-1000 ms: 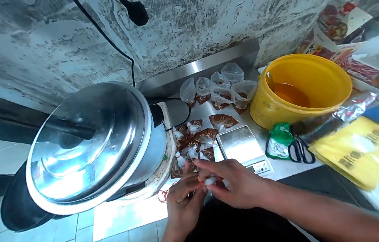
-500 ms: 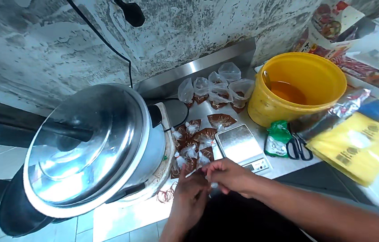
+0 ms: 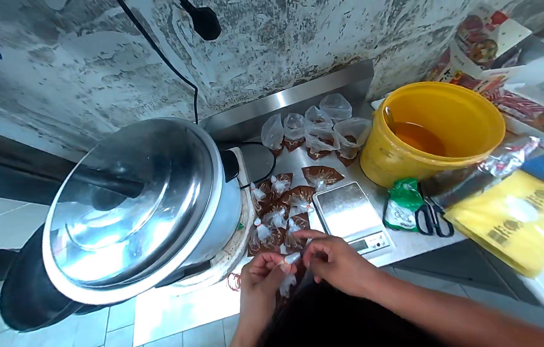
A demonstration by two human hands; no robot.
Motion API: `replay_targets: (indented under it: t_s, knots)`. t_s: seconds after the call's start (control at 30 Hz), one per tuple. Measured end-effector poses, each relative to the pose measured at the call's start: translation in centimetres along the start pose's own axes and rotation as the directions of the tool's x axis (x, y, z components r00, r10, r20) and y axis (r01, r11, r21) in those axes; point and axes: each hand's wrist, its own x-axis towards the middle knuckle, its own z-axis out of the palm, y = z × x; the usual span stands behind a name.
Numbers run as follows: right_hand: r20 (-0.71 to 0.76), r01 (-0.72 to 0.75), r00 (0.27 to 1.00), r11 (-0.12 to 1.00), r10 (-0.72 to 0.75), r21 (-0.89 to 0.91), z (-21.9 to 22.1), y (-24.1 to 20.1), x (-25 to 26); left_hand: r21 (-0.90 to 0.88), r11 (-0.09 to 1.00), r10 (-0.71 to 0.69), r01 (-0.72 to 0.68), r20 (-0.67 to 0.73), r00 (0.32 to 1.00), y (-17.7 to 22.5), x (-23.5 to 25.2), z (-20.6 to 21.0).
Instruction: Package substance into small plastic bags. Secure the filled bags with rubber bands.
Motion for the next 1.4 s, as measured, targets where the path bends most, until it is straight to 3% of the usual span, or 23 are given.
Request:
replay_targets:
  t_s: [0.1, 0.13, 0.2, 0.27, 0.3, 0.37, 0.43, 0.47, 0.53, 0.6, 0.63, 0.7, 0.77, 0.8, 0.87, 0.97, 1.03, 1.1, 1.17, 1.2, 1.27, 1.33, 1.4]
  knots:
    - [-0.01, -0.15, 0.988, 0.971, 0.155, 0.185, -1.2, -1.2, 1.2, 0.179, 0.975, 0.102, -0.133, 0.175, 0.979, 0.0, -0.1, -0.1]
    - [0.019, -0.215, 0.976, 0.945, 0.217, 0.249, -1.2, -1.8, 1.3, 0.349, 0.912, 0.144, -0.215, 0.218, 0.965, -0.1, -0.1, -0.1]
    - [0.089, -0.299, 0.954, 0.922, 0.286, 0.246, -0.7, -3.0, 1.3, 0.653, 0.659, 0.264, -0.373, 0.264, 0.928, -0.7, 0.2, -0.1]
    - [0.101, -0.253, 0.965, 0.962, 0.243, 0.099, 0.1, -4.2, 0.7, 0.761, 0.526, 0.365, -0.379, 0.201, 0.909, -1.3, 0.4, 0.0]
    - [0.096, -0.186, 0.978, 0.982, 0.183, 0.022, 0.5, -4.6, 0.3, 0.755, 0.564, 0.38, -0.335, 0.123, 0.917, -1.1, 0.4, 0.1]
    - [0.066, -0.067, 0.995, 0.997, 0.069, -0.033, 1.1, -4.6, -0.5, 0.604, 0.778, 0.303, -0.171, -0.123, 0.945, 0.0, 0.4, 0.8]
    - [0.039, -0.003, 0.999, 1.0, 0.004, -0.017, 1.1, -3.5, -0.6, 0.217, 0.975, 0.117, -0.051, -0.3, 0.947, 1.4, 0.7, 0.9]
    - [0.038, 0.003, 0.999, 1.0, -0.002, -0.013, 0.8, -2.7, -0.5, 0.029, 0.999, 0.033, -0.026, -0.306, 0.952, 1.7, 0.8, 0.7]
    - [0.03, -0.031, 0.999, 1.0, 0.031, 0.004, -0.2, -1.4, 0.2, -0.146, 0.989, -0.008, -0.017, -0.17, 0.985, 1.8, 0.5, -0.1]
    - [0.014, -0.129, 0.992, 0.987, 0.128, 0.098, -0.8, -1.2, 1.1, -0.046, 0.994, 0.098, -0.098, 0.006, 0.995, 1.1, 0.4, -0.5]
    - [0.026, -0.194, 0.981, 0.963, 0.193, 0.186, -0.9, -1.6, 1.4, 0.121, 0.977, 0.164, -0.174, 0.085, 0.983, 0.8, 0.4, -0.5]
    - [0.083, -0.285, 0.959, 0.911, 0.272, 0.299, -0.6, -2.8, 1.5, 0.504, 0.794, 0.262, -0.339, 0.22, 0.94, 0.0, 0.4, -0.4]
    - [0.105, -0.271, 0.962, 0.932, 0.252, 0.242, 0.1, -3.9, 1.1, 0.699, 0.582, 0.352, -0.416, 0.244, 0.904, -1.0, 0.7, -0.3]
    - [0.097, -0.221, 0.974, 0.959, 0.206, 0.18, 0.5, -4.2, 0.7, 0.731, 0.556, 0.388, -0.396, 0.193, 0.901, -1.3, 0.8, -0.3]
    - [0.078, -0.098, 0.993, 0.992, 0.093, 0.073, 1.1, -4.3, -0.1, 0.718, 0.628, 0.405, -0.3, 0.028, 0.914, -1.2, 0.7, -0.1]
    - [0.063, -0.047, 0.997, 0.998, 0.045, 0.041, 1.2, -3.1, -0.3, 0.372, 0.925, 0.202, -0.082, -0.295, 0.934, 0.5, 1.2, 0.6]
    - [0.073, -0.059, 0.996, 0.998, 0.057, 0.022, 0.7, -1.7, 0.2, 0.028, 0.999, 0.028, -0.02, -0.31, 0.95, 1.1, 1.3, 0.3]
    - [0.066, -0.093, 0.994, 0.995, 0.09, 0.037, -0.4, -0.8, 0.9, -0.091, 0.996, -0.002, -0.014, -0.177, 0.984, 0.9, 1.0, -0.3]
    - [0.042, -0.186, 0.982, 0.972, 0.182, 0.141, -1.2, -1.2, 1.6, 0.027, 0.995, 0.1, -0.099, -0.025, 0.995, 0.1, 0.6, -0.6]
    - [0.045, -0.232, 0.973, 0.947, 0.228, 0.221, -1.3, -1.6, 1.8, 0.198, 0.964, 0.169, -0.177, 0.056, 0.984, -0.1, 0.4, -0.7]
    - [0.097, -0.281, 0.96, 0.917, 0.264, 0.284, -0.9, -2.7, 1.7, 0.542, 0.765, 0.284, -0.348, 0.201, 0.938, -0.7, 0.3, -0.7]
    - [0.106, -0.239, 0.969, 0.95, 0.222, 0.201, 0.2, -4.0, 1.1, 0.699, 0.597, 0.362, -0.394, 0.204, 0.91, -1.4, 0.5, -0.6]
    - [0.087, -0.142, 0.987, 0.987, 0.135, 0.07, 1.3, -4.6, 0.2, 0.707, 0.63, 0.389, -0.323, 0.073, 0.918, -1.3, 0.5, -0.5]
